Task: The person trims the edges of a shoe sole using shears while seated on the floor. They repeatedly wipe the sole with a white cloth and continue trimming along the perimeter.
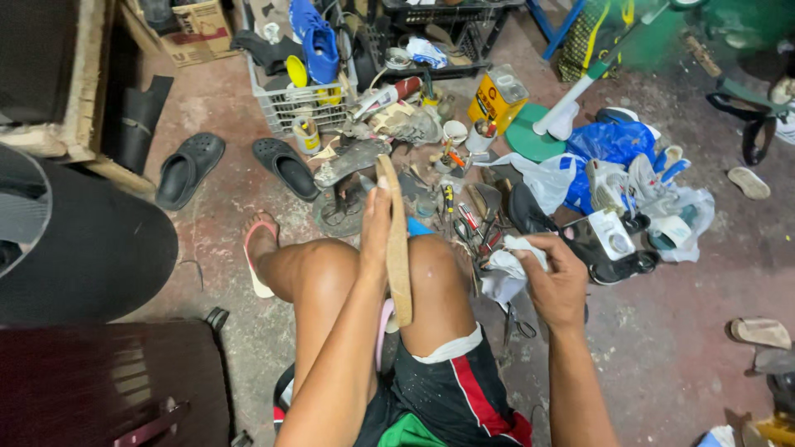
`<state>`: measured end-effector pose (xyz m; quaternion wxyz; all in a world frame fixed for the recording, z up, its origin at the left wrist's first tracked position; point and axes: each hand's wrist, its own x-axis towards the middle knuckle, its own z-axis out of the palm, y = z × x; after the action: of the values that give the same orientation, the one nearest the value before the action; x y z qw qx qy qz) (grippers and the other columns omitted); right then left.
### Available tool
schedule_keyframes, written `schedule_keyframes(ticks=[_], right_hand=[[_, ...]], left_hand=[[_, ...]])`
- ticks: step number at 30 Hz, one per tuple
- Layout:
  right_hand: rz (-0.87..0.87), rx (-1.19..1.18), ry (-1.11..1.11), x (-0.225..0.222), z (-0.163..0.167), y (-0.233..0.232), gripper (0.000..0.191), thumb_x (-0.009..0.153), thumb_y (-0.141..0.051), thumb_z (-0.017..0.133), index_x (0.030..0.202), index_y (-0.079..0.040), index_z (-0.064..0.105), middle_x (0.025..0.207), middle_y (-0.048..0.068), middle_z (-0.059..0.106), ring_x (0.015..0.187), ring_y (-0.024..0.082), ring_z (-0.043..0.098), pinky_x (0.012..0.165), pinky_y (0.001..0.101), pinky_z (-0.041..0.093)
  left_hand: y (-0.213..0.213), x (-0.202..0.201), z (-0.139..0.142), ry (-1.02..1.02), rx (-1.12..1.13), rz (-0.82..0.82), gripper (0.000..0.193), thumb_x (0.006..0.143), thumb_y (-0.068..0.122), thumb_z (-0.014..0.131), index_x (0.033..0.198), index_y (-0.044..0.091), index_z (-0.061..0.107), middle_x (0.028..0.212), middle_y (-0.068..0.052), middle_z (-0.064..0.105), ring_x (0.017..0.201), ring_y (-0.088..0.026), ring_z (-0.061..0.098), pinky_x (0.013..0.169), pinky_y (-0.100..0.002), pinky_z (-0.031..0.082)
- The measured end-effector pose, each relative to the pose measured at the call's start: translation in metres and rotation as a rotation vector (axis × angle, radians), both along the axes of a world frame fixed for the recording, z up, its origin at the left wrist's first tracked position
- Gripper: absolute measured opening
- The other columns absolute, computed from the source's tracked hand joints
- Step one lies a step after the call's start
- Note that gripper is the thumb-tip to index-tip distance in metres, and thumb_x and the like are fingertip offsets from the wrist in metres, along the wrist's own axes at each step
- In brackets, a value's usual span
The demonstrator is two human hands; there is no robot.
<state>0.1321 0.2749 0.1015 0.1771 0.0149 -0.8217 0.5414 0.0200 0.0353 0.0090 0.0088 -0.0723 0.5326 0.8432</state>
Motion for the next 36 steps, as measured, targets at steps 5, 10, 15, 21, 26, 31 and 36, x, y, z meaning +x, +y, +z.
schedule_keyframes(ticks=[5,10,15,21,26,31,36], right_hand=[[0.176,0.319,0.156,-0.021,0.054,-0.062,0.018,0.089,0.002,0.072,0.106,-0.001,0.073,0.1,0.011,0.072,0.09,0.018,0.07,0.08,0.0285,0.053],[0.345,0.453,0.325,-0.061,0.072,-0.111,0.019,0.09,-0.001,0.073,0.109,-0.001,0.069,0.103,0.014,0.069,0.096,0.029,0.07,0.085,0.0351,0.055],[0.477,0.768,0.316,-0.048,0.059,-0.135,0.018,0.089,-0.006,0.074,0.106,-0.004,0.067,0.094,0.014,0.06,0.09,0.035,0.062,0.078,0.0436,0.051],[0.54,0.797,0.339,-0.042,0.049,-0.129,0.02,0.087,-0.008,0.073,0.105,-0.003,0.066,0.095,0.014,0.059,0.091,0.036,0.061,0.076,0.0451,0.051],[0.415,0.728,0.428,-0.051,0.043,-0.13,0.017,0.093,-0.005,0.074,0.108,-0.004,0.066,0.102,0.013,0.061,0.095,0.035,0.062,0.08,0.0449,0.052],[0.571,0.734,0.334,-0.039,0.035,-0.135,0.019,0.084,-0.005,0.075,0.102,-0.009,0.069,0.093,0.01,0.062,0.089,0.031,0.065,0.074,0.0407,0.053],[0.415,0.658,0.321,-0.041,0.033,-0.135,0.019,0.087,-0.005,0.077,0.106,-0.009,0.073,0.094,0.01,0.064,0.088,0.03,0.065,0.075,0.0404,0.052]], left_hand=[[-0.002,0.008,0.022,0.033,-0.071,0.02,0.047,0.105,0.052,0.05,0.097,0.007,0.06,0.083,-0.001,0.052,0.077,-0.01,0.048,0.069,-0.027,0.042],[-0.002,0.003,0.015,0.053,-0.063,0.009,0.046,0.103,0.052,0.051,0.101,0.007,0.063,0.086,-0.001,0.055,0.08,-0.009,0.051,0.07,-0.027,0.044],[-0.01,-0.011,0.004,-0.061,-0.013,0.0,0.048,0.1,0.055,0.051,0.106,0.009,0.064,0.085,-0.001,0.062,0.077,-0.011,0.058,0.068,-0.028,0.05],[-0.002,-0.007,0.0,0.025,0.024,0.017,0.048,0.1,0.053,0.058,0.113,0.007,0.067,0.09,0.0,0.064,0.078,-0.007,0.058,0.065,-0.025,0.048],[0.007,-0.014,-0.009,-0.029,0.218,-0.014,0.04,0.102,0.048,0.062,0.102,0.008,0.065,0.084,0.0,0.062,0.071,-0.007,0.056,0.059,-0.025,0.046],[0.005,-0.023,-0.016,-0.131,0.242,-0.007,0.037,0.096,0.048,0.061,0.1,0.011,0.066,0.08,-0.001,0.063,0.066,-0.01,0.056,0.055,-0.027,0.045],[0.001,-0.016,-0.017,0.008,-0.146,0.049,0.049,0.098,0.053,0.06,0.103,0.005,0.069,0.086,-0.003,0.066,0.081,-0.01,0.058,0.072,-0.029,0.05]])
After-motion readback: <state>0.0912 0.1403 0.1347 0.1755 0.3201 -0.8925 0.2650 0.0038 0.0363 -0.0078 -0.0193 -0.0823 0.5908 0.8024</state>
